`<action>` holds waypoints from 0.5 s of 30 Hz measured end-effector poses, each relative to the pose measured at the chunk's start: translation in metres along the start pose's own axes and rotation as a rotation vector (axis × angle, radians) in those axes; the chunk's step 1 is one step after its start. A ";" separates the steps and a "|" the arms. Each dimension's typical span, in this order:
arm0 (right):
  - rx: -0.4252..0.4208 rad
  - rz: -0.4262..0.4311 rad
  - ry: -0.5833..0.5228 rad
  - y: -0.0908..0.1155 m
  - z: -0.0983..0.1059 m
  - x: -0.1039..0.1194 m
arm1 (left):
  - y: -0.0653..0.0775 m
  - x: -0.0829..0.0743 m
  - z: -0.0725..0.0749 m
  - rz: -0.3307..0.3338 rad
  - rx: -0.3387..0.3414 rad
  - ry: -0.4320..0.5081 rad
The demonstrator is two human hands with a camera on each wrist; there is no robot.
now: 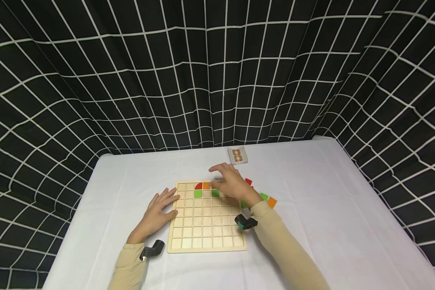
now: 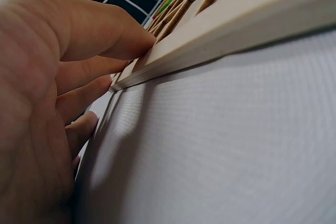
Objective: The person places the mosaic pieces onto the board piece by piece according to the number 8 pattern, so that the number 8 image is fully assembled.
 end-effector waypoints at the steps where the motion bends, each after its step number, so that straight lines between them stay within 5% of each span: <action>1: 0.000 -0.006 -0.003 0.002 0.002 0.001 | 0.000 0.000 0.000 0.000 0.001 -0.002; 15: -0.072 -0.028 0.032 0.034 0.029 -0.001 | 0.000 0.002 -0.001 0.001 0.002 -0.010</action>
Point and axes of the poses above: each hand's wrist, its own y-axis away from the middle knuckle, its own z-axis out of the back of the hand, x = y × z, the point moved 6 cm from there along -y, towards the middle knuckle, and after that the axes turned 11 degrees about x, right-handed, at the moved point
